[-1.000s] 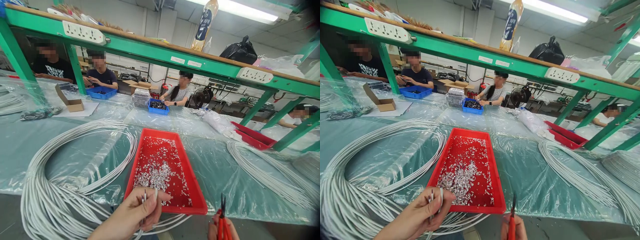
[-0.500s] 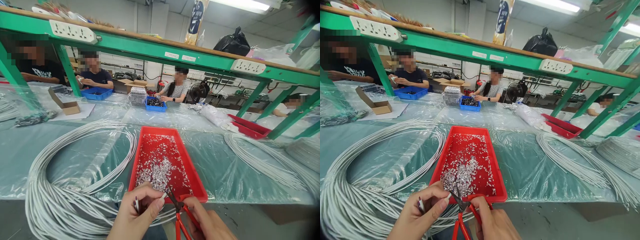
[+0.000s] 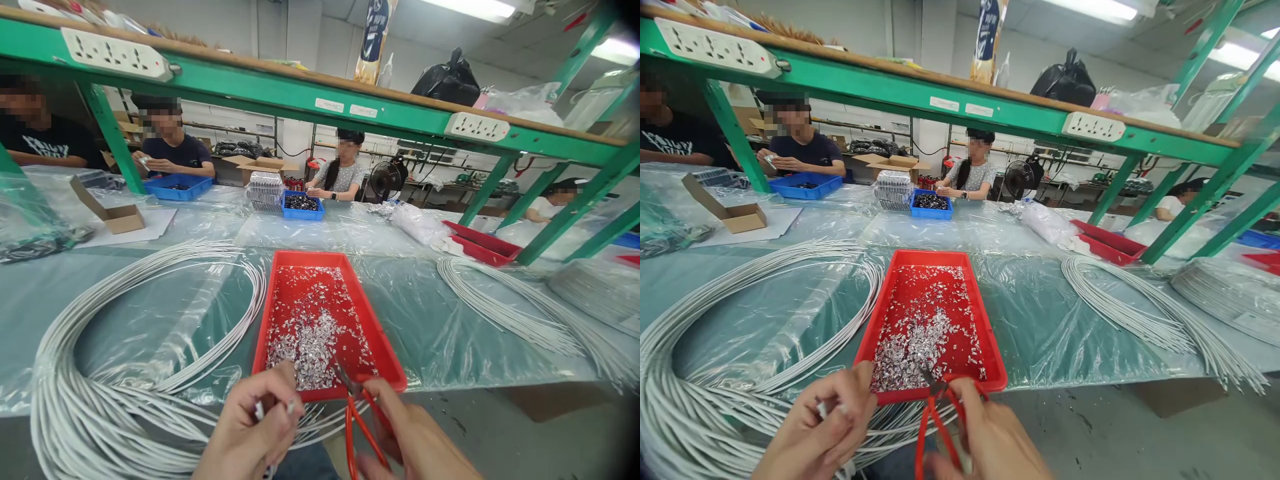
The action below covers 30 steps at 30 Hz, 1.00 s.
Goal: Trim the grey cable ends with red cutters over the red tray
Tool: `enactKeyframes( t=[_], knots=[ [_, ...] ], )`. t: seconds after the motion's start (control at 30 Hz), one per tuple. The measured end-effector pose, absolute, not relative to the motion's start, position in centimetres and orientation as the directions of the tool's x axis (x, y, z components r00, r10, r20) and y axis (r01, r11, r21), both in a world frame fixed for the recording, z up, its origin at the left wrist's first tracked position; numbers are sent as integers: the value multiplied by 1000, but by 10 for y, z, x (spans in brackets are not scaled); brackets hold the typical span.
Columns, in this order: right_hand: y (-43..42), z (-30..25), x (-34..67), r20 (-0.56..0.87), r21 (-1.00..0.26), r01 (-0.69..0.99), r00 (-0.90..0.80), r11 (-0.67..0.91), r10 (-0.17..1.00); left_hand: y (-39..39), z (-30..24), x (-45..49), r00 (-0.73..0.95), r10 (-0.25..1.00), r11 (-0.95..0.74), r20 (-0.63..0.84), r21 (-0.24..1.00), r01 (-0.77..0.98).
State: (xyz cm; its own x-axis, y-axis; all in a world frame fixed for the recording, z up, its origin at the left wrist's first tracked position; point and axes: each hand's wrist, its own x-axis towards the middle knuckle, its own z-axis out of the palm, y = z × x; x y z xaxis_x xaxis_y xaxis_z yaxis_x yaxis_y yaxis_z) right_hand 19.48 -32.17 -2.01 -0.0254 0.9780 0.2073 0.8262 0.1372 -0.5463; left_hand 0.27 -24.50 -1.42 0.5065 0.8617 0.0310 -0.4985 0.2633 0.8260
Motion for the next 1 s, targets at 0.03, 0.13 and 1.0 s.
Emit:
enactKeyframes(
  t=[0.03,0.13,1.0],
  knots=[
    [-319,-27,194,242,-587,803,55,101,969,-245,-13,1,531,847,317,6,796,-515],
    [-308,-47,179,224,-874,479,262,75,939,-246,-14,4,477,879,220,3,885,-411],
    [-274,-63,132,544,-804,443,279,397,791,-229,-30,6,346,893,-283,287,957,-65]
  ],
)
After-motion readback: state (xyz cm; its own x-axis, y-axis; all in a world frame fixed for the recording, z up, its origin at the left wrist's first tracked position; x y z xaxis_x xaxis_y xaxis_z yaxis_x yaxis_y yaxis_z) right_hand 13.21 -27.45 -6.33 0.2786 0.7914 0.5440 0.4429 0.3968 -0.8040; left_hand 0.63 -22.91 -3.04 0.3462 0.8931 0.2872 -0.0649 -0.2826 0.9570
